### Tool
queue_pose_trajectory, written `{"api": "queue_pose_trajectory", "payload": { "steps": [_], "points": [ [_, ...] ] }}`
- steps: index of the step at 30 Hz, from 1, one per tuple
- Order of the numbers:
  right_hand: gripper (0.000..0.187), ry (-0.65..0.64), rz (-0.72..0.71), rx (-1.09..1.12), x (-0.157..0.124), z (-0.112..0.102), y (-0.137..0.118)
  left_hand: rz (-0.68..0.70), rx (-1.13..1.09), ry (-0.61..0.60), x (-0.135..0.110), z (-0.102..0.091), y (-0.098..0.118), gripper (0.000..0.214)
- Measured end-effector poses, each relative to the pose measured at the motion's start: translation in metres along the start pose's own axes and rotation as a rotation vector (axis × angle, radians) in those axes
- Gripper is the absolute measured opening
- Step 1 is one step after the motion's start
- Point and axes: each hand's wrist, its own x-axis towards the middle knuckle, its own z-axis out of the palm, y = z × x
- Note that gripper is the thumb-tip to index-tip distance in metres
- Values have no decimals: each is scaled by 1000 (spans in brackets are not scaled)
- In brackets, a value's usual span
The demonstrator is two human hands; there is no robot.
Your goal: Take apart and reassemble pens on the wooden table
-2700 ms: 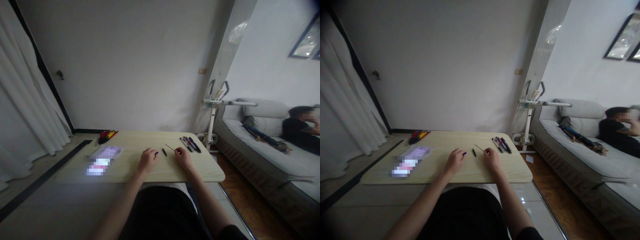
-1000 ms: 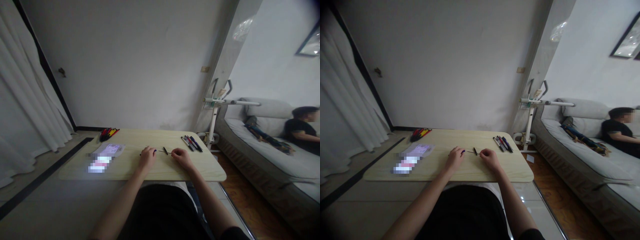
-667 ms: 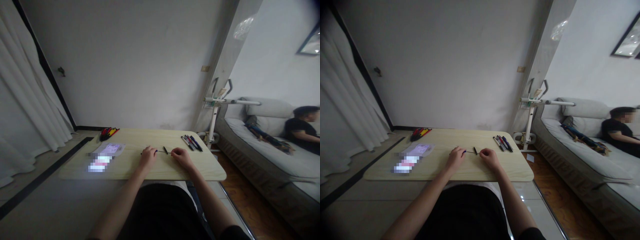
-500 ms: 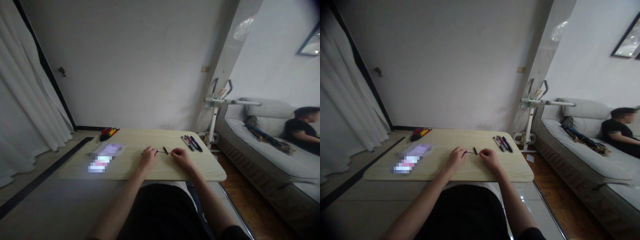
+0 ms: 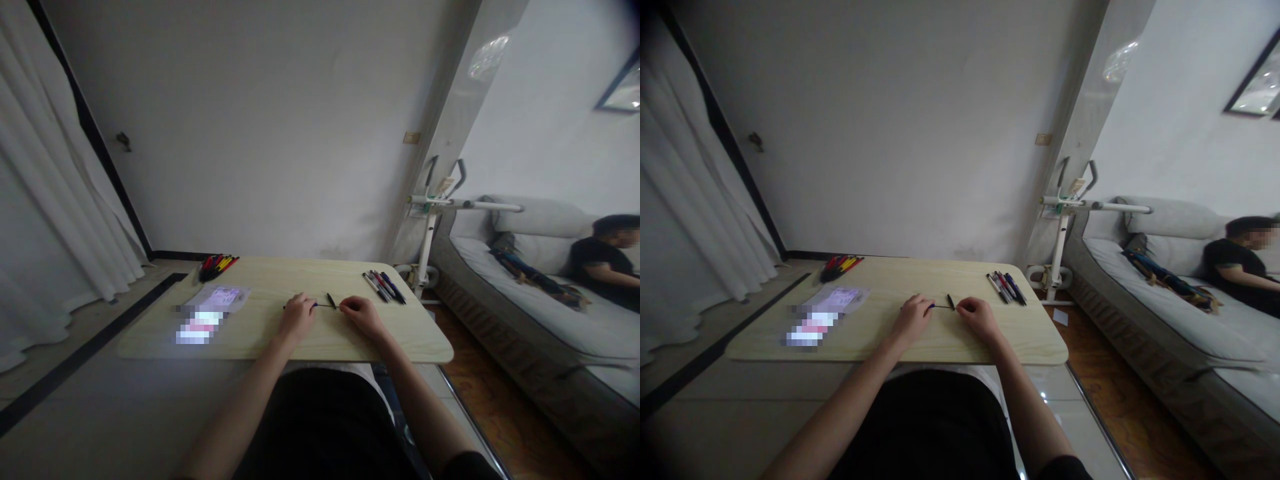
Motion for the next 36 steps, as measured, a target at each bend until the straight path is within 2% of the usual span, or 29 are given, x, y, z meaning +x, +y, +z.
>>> {"api": "queue_pose_trajectory", "payload": {
  "steps": [15, 21, 36],
  "points": [
    [17, -16, -10, -13, 2, 12, -8, 11, 4, -31, 0, -2, 0, 22],
    [18, -14, -2, 31, 3, 18, -5, -7, -14, -41, 0, -5, 3, 20],
    [18, 21, 50, 230, 3, 26, -1, 48, 1, -39, 0, -4, 2, 19]
  ]
}}
